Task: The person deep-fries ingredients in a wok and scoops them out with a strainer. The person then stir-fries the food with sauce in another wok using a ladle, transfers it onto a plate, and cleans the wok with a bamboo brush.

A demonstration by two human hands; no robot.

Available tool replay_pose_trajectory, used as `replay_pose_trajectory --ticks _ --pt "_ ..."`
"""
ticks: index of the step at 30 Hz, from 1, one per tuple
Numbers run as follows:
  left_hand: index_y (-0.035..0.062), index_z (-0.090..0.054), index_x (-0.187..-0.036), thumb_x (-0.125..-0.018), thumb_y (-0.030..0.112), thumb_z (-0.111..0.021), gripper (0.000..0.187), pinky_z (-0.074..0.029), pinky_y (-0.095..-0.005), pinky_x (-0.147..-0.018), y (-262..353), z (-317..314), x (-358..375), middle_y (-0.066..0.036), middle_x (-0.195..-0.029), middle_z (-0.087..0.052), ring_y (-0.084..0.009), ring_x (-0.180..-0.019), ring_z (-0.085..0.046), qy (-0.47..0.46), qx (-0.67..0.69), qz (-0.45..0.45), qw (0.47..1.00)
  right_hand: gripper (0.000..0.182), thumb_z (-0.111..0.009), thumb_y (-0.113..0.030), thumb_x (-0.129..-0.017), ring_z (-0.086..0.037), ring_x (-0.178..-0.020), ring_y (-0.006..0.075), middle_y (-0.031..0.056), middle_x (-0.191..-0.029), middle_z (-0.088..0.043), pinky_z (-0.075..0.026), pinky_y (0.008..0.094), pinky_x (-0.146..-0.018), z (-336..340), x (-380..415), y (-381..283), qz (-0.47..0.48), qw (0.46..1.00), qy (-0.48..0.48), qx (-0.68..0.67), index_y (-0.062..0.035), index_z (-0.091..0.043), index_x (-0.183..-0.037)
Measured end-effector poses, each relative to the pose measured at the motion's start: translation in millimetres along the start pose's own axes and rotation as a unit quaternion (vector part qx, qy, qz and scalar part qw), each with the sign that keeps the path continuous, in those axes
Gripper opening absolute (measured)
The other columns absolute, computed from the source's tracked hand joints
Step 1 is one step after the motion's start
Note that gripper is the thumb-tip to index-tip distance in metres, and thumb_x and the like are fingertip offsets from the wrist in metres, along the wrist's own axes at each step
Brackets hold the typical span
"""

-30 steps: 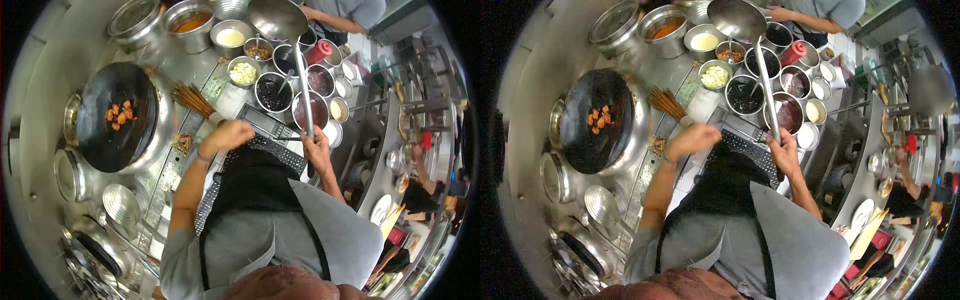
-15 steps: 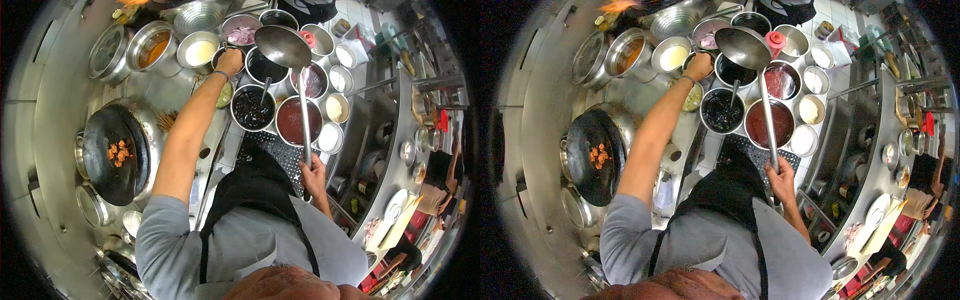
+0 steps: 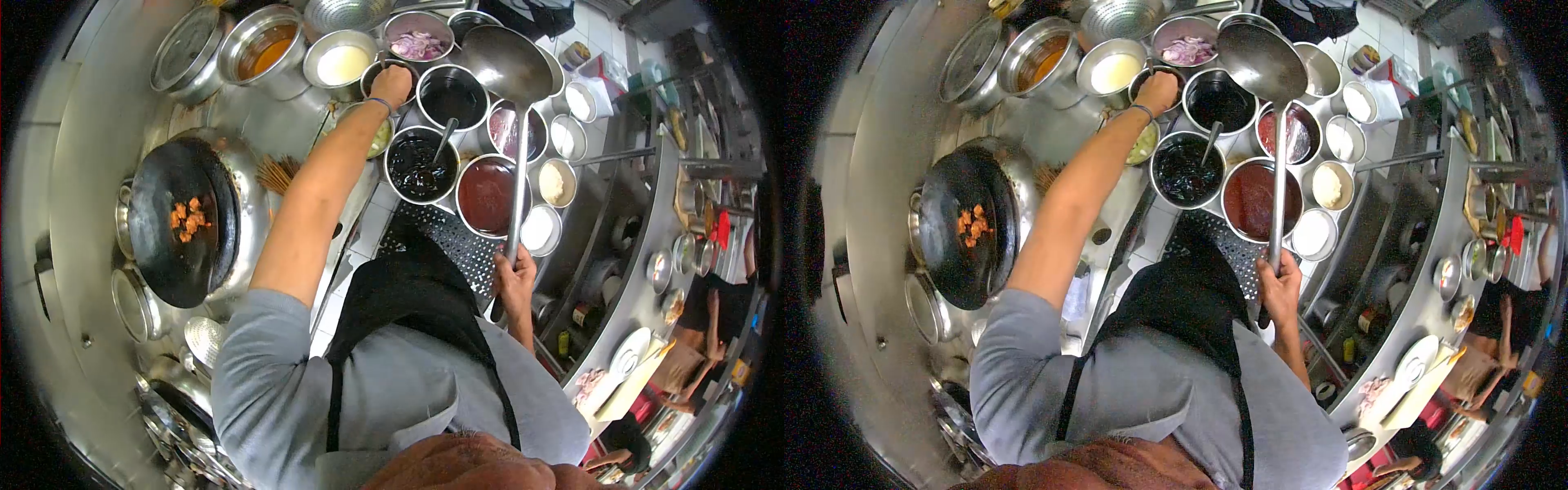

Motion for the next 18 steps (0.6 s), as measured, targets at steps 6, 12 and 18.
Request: replay_pose_trajectory --ticks 6,12,18 --pt "0.0014 -0.073 -0.081 -0.078 0.022 -0.061 0.024 -0.056 -0.0469 -0.074 -4 11 3 -0.025 -0.085 -0.069 -0.0374 -0.081 -0.070 0.048 0.054 -0.004 0.997 0.015 -0.061 -0.011 -0.093 -0.038 -0.037 0.0048 -0.0044 -0.054 -0.044 -0.031 0.0239 -0.031 -4 6 11 0.008 0.999 0.030 0.026 -0.0044 -0.056 -0.106" --pt "0.0028 -0.072 -0.079 -0.070 0.023 -0.074 0.022 -0.054 -0.0421 -0.069 -31 147 126 -0.022 -0.079 -0.067 -0.0348 -0.072 -0.068 0.203 0.256 0.057 0.943 0.014 -0.060 -0.011 -0.094 -0.036 -0.036 0.0053 -0.0026 -0.055 -0.044 -0.031 0.0236 -0.030 -19 17 9 0.056 0.998 -0.029 -0.007 -0.0035 -0.055 -0.104" --pt "0.0094 -0.073 -0.097 -0.080 0.030 -0.068 0.027 -0.055 -0.0379 -0.075 -161 257 332 -0.013 -0.089 -0.072 -0.0294 -0.084 -0.070 0.198 -0.042 0.291 0.935 0.017 -0.057 -0.009 -0.094 -0.038 -0.038 0.0059 -0.0038 -0.057 -0.044 -0.030 0.0240 -0.033 -32 42 7 0.012 0.999 -0.034 0.005 -0.0028 -0.055 -0.110"
Point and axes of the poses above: each hand's wrist, its own x-axis away from the middle knuckle, its own z-axis out of the back of the hand, y = z × x, the point moved 6 cm from there along -x, towards the middle knuckle
